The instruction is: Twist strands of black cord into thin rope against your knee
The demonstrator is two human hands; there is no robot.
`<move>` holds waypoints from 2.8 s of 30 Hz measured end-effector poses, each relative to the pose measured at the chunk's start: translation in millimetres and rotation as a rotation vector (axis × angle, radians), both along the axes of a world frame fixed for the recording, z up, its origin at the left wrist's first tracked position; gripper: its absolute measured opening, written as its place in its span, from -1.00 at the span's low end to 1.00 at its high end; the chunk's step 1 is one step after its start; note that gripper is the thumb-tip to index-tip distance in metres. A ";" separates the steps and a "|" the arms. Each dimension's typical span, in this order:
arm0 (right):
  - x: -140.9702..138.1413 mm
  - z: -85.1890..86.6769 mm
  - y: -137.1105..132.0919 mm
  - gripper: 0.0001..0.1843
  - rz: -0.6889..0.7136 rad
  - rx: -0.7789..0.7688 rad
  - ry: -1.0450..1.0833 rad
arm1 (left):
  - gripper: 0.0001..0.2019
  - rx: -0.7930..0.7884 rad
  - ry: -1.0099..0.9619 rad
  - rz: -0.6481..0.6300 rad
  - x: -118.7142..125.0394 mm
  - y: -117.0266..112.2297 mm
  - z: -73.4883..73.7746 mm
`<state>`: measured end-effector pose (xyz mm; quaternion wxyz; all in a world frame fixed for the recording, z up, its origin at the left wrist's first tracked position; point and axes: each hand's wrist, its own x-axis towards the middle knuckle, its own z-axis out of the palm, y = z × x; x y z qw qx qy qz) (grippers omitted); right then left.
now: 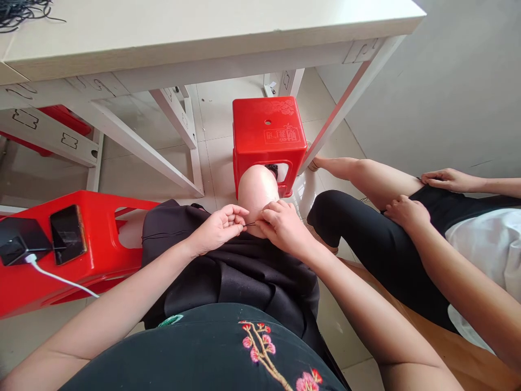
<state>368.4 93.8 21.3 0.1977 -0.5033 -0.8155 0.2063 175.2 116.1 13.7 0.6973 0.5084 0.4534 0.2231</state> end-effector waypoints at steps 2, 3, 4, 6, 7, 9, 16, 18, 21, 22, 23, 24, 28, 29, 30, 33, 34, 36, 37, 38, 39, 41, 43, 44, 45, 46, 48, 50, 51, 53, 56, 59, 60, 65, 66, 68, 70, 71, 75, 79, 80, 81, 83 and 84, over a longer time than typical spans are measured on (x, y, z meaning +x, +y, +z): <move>-0.3 3.4 1.8 -0.81 0.005 -0.070 -0.026 | -0.71 0.033 0.005 -0.012 0.1 0.4 -0.3; -0.4 5.1 2.6 -0.80 0.004 -0.102 -0.033 | -0.71 0.043 0.006 -0.017 0.4 0.6 -0.6; -0.6 6.5 3.3 -0.80 0.007 -0.128 -0.034 | -0.72 0.048 0.008 -0.021 1.0 0.7 -1.0; -1.0 8.1 4.3 -0.80 0.015 -0.154 -0.031 | -0.76 0.062 0.022 -0.034 2.8 0.7 -2.3; -1.1 8.2 4.6 -0.80 0.024 -0.153 -0.036 | -0.78 0.074 0.039 -0.043 4.1 0.6 -3.2; 0.1 7.0 5.1 -0.80 0.058 -0.138 -0.069 | -0.79 0.106 0.105 -0.058 6.9 0.4 -4.9; 64.9 -7.5 30.5 -0.82 -0.149 -0.211 -0.242 | -0.80 0.119 0.223 -0.023 12.7 -1.7 -6.4; 89.6 -10.1 40.8 -0.83 -0.377 -0.164 -0.354 | -0.80 0.082 0.205 0.014 12.9 -2.7 -6.2; 89.5 -9.0 40.3 -0.71 -0.602 0.095 -0.317 | -0.81 0.037 0.192 0.049 13.5 -4.1 -6.5; 77.7 -8.4 34.5 -0.66 -0.588 0.179 -0.215 | -0.82 0.023 0.191 0.057 13.8 -4.4 -6.8; 61.9 -8.2 26.5 -0.63 -0.531 0.230 -0.086 | -0.82 0.008 0.187 0.063 14.0 -4.6 -7.1; 44.0 -8.6 17.0 -0.63 -0.452 0.252 0.007 | -0.83 -0.009 0.177 0.071 14.3 -4.6 -7.4; -9.8 -15.6 -19.8 -0.76 -0.182 0.332 -0.049 | -0.82 -0.116 0.123 0.109 14.4 -3.2 -8.1; -14.5 -17.5 -25.5 -0.80 -0.146 0.331 -0.079 | -0.83 -0.137 0.117 0.116 14.3 -2.9 -8.2; -16.2 -19.0 -29.4 -0.83 -0.129 0.325 -0.099 | -0.83 -0.151 0.115 0.119 14.2 -2.8 -8.3; -11.8 -20.5 -32.4 -0.84 -0.097 0.318 -0.129 | -0.85 -0.144 0.113 0.117 14.6 -4.9 -8.3; -8.7 -20.4 -31.9 -0.84 -0.074 0.314 -0.143 | -0.85 -0.117 0.121 0.113 14.7 -6.5 -8.2; 0.5 -21.1 -31.0 -0.82 -0.027 0.285 -0.184 | -0.85 -0.031 0.157 0.099 14.5 -10.4 -7.7; 7.7 -22.4 -31.1 -0.81 -0.012 0.264 -0.208 | -0.85 0.013 0.183 0.087 14.0 -12.4 -7.3; 17.4 -24.5 -31.8 -0.79 -0.003 0.232 -0.226 | -0.84 0.044 0.211 0.073 13.1 -14.2 -7.0; 29.7 -27.3 -32.9 -0.78 0.000 0.192 -0.239 | -0.85 0.058 0.235 0.057 12.0 -15.8 -6.8; 61.2 -34.2 -35.8 -0.75 -0.024 0.052 -0.263 | -0.85 0.033 0.258 0.031 9.2 -17.6 -6.6; 94.2 -40.0 -38.0 -0.74 -0.128 -0.135 -0.342 | -0.86 -0.015 0.251 0.022 6.9 -17.8 -6.7; 107.1 -41.3 -38.1 -0.75 -0.198 -0.206 -0.403 | -0.87 -0.034 0.244 0.023 6.2 -17.5 -6.7; 115.3 -41.0 -37.2 -0.75 -0.274 -0.235 -0.460 | -0.87 -0.047 0.238 0.028 5.8 -17.0 -6.5; 117.2 -39.2 -35.3 -0.73 -0.348 -0.212 -0.491 | -0.88 -0.054 0.235 0.034 5.9 -16.5 -6.3; 100.3 -32.0 -28.1 -0.60 -0.449 -0.048 -0.420 | -0.89 -0.058 0.237 0.034 7.1 -15.5 -5.6; 60.6 -23.9 -18.0 -0.47 -0.444 0.097 -0.225 | -0.89 -0.064 0.240 0.023 9.0 -14.5 -5.5; 36.7 -21.3 -12.8 -0.45 -0.385 0.098 -0.149 | -0.89 -0.064 0.232 0.017 9.8 -13.9 -5.9; -7.7 -21.3 -4.2 -0.38 -0.313 0.092 -0.131 | -0.89 -0.049 0.200 0.005 10.7 -12.4 -7.6; -44.3 -32.1 -0.1 -0.31 -0.306 0.058 -0.200 | -0.91 -0.052 0.168 -0.013 8.6 -9.4 -10.9; -46.8 -43.6 -5.3 -0.29 -0.345 0.036 -0.219 | -0.91 -0.089 0.167 -0.037 3.7 -7.3 -12.8; -44.8 -45.8 -7.9 -0.29 -0.358 0.038 -0.219 | -0.90 -0.097 0.161 -0.039 2.1 -7.1 -13.1; -41.7 -47.9 -16.1 -0.29 -0.390 0.082 -0.235 | -0.84 -0.134 0.127 -0.037 -2.3 -5.5 -13.1; -42.2 -47.6 -15.5 -0.29 -0.393 0.087 -0.240 | -0.83 -0.135 0.120 -0.047 -2.8 -4.4 -13.1; -42.5 -47.3 -10.9 -0.29 -0.402 0.085 -0.238 | -0.81 -0.123 0.117 -0.076 -4.0 -0.9 -13.4; -41.5 -47.4 -2.7 -0.29 -0.413 0.071 -0.217 | -0.78 -0.100 0.125 -0.106 -5.6 3.8 -14.2; -40.7 -47.7 1.9 -0.29 -0.419 0.064 -0.202 | -0.78 -0.089 0.127 -0.116 -6.5 6.3 -14.7; -39.2 -49.7 12.3 -0.30 -0.421 0.057 -0.157 | -0.77 -0.056 0.126 -0.108 -8.8 13.3 -16.1; -39.8 -47.3 -0.5 -0.34 -0.356 0.207 -0.170 | -0.76 -0.025 0.133 -0.146 -10.5 10.4 -14.9; -39.5 -45.1 -6.8 -0.37 -0.338 0.284 -0.172 | -0.77 -0.005 0.138 -0.174 -11.0 8.0 -14.8; -38.9 -42.5 -14.0 -0.42 -0.313 0.367 -0.168 | -0.78 0.020 0.155 -0.207 -11.5 5.0 -14.9; -37.0 -36.5 -30.1 -0.60 -0.223 0.491 -0.146 | -0.81 0.075 0.217 -0.273 -12.2 -2.3 -15.6; -35.7 -33.8 -38.7 -0.69 -0.168 0.511 -0.138 | -0.83 0.103 0.243 -0.305 -12.2 -6.4 -16.0</move>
